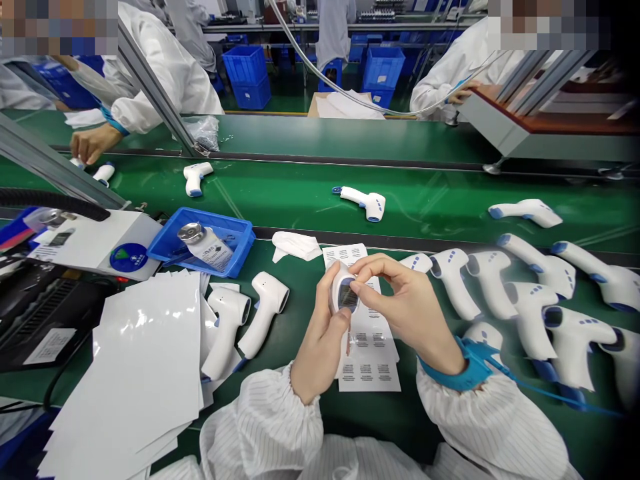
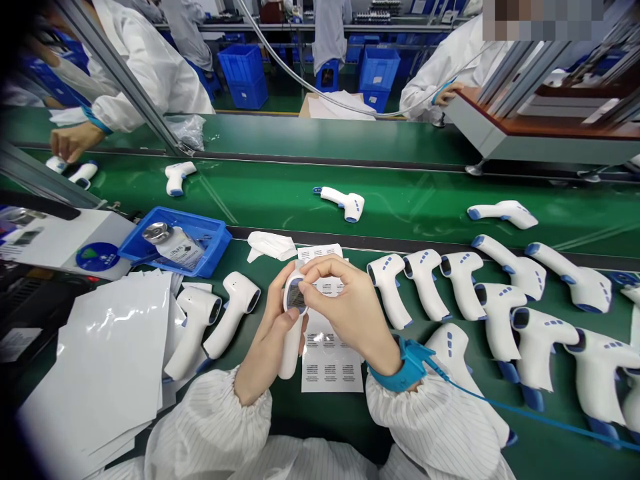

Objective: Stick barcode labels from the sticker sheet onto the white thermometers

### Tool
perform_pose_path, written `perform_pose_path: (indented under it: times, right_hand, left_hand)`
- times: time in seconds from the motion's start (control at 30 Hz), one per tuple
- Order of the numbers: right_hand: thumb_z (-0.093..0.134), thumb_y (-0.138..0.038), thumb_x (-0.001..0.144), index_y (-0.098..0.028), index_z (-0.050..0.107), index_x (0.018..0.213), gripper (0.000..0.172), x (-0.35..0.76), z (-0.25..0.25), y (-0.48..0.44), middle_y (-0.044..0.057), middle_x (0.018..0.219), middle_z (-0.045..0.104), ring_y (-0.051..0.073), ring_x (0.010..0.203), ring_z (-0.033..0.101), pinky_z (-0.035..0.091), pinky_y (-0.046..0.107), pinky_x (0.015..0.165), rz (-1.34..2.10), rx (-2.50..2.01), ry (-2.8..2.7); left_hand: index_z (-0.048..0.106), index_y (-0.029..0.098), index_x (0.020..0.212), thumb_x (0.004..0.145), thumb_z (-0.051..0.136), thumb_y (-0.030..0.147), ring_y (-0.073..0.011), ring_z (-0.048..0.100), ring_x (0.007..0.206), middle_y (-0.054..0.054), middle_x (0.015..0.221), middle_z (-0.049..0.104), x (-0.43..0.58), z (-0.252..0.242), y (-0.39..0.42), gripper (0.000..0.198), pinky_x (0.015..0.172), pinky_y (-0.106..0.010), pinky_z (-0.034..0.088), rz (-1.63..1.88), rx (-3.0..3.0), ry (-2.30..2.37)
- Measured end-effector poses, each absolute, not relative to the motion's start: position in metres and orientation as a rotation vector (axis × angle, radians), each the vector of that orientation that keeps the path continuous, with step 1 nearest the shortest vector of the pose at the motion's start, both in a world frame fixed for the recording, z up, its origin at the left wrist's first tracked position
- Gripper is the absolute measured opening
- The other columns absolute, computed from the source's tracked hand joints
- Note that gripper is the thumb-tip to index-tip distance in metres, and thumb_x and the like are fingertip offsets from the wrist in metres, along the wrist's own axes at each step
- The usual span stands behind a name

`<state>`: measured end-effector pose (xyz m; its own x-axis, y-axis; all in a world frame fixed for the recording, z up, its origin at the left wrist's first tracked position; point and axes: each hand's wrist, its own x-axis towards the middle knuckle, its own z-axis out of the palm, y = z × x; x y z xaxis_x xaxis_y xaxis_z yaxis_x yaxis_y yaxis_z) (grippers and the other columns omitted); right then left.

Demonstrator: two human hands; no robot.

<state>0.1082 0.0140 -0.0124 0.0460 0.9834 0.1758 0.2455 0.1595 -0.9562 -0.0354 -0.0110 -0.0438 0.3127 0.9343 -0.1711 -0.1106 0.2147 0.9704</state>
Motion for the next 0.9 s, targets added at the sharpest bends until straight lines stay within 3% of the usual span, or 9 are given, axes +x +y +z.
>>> perform_pose_path:
  times: [0.1,0.17,0.23,0.3,0.63,0.73,0.8,0.87,0.9]
  right_hand:
    - [0.067,-0.014,0.078,-0.022,0.064,0.071,0.011,0.1083,-0.0112,0.0138,0.001,0.089,0.069,0.018,0.091,0.065,0.052,0.033,0.085,0.895,-1.290,-1.414]
    - [0.067,-0.013,0.077,-0.022,0.064,0.071,0.012,0.1081,-0.0112,0.0143,0.001,0.088,0.069,0.017,0.090,0.065,0.051,0.032,0.085,0.887,-1.292,-1.419]
    - [0.067,-0.012,0.077,-0.022,0.064,0.070,0.012,0.1078,-0.0114,0.0150,0.001,0.088,0.069,0.017,0.090,0.065,0.051,0.032,0.085,0.879,-1.297,-1.424]
    - [0.067,-0.011,0.076,-0.022,0.063,0.070,0.013,0.1075,-0.0114,0.0155,0.001,0.088,0.069,0.017,0.089,0.065,0.051,0.032,0.084,0.876,-1.300,-1.425]
    - [0.064,-0.008,0.074,-0.022,0.063,0.070,0.014,0.1078,-0.0134,0.0192,0.001,0.088,0.069,0.017,0.089,0.065,0.052,0.031,0.082,0.853,-1.298,-1.448]
    - [0.064,-0.007,0.074,-0.022,0.062,0.071,0.016,0.1067,-0.0148,0.0182,0.001,0.088,0.069,0.017,0.089,0.065,0.051,0.031,0.082,0.825,-1.295,-1.460]
    - [0.064,-0.006,0.074,-0.022,0.061,0.072,0.016,0.1042,-0.0131,0.0142,0.001,0.090,0.069,0.017,0.089,0.065,0.050,0.031,0.084,0.804,-1.282,-1.493]
    - [0.065,-0.007,0.076,-0.022,0.061,0.073,0.016,0.1013,-0.0087,0.0109,0.001,0.092,0.068,0.016,0.091,0.065,0.050,0.031,0.085,0.774,-1.263,-1.544]
    - [0.065,-0.008,0.077,-0.022,0.061,0.073,0.015,0.1004,-0.0061,0.0115,0.001,0.093,0.068,0.016,0.093,0.064,0.049,0.030,0.086,0.764,-1.246,-1.574]
  left_hand:
    - [0.021,0.036,0.152,0.098,0.040,0.033,-0.0289,0.064,0.111,-0.007,0.136,0.056,-0.0360,-0.0440,-0.0101,0.058,0.093,-0.047,0.054,0.856,1.111,0.983]
    - [0.025,0.034,0.151,0.098,0.041,0.030,-0.0286,0.040,0.140,-0.004,0.155,0.037,-0.0362,-0.0442,-0.0093,0.055,0.114,-0.047,0.036,0.909,1.217,1.002]
    - [0.026,0.032,0.150,0.099,0.040,0.028,-0.0233,0.018,0.150,0.001,0.162,0.023,-0.0364,-0.0448,-0.0091,0.053,0.123,-0.043,0.019,0.941,1.305,0.999]
    - [0.023,0.032,0.150,0.100,0.039,0.028,-0.0194,0.012,0.151,0.002,0.164,0.019,-0.0365,-0.0459,-0.0094,0.053,0.124,-0.040,0.014,0.942,1.339,0.989]
    - [0.024,0.035,0.149,0.099,0.039,0.022,-0.0187,0.014,0.151,0.003,0.163,0.020,-0.0345,-0.0488,-0.0089,0.054,0.123,-0.039,0.016,0.962,1.355,1.013]
    - [0.029,0.035,0.146,0.098,0.042,0.022,-0.0205,0.020,0.149,0.001,0.160,0.027,-0.0337,-0.0490,-0.0085,0.051,0.122,-0.040,0.021,1.003,1.363,1.023]
    - [0.037,0.034,0.140,0.097,0.044,0.027,-0.0230,0.039,0.137,-0.002,0.151,0.038,-0.0334,-0.0487,-0.0071,0.044,0.111,-0.040,0.040,1.043,1.327,1.020]
    - [0.044,0.033,0.131,0.097,0.044,0.033,-0.0201,0.058,0.108,-0.003,0.138,0.047,-0.0339,-0.0478,-0.0044,0.034,0.083,-0.034,0.056,1.077,1.253,1.021]
    - [0.046,0.033,0.127,0.097,0.043,0.035,-0.0172,0.060,0.094,-0.003,0.132,0.049,-0.0346,-0.0471,-0.0026,0.030,0.070,-0.029,0.057,1.090,1.212,1.030]
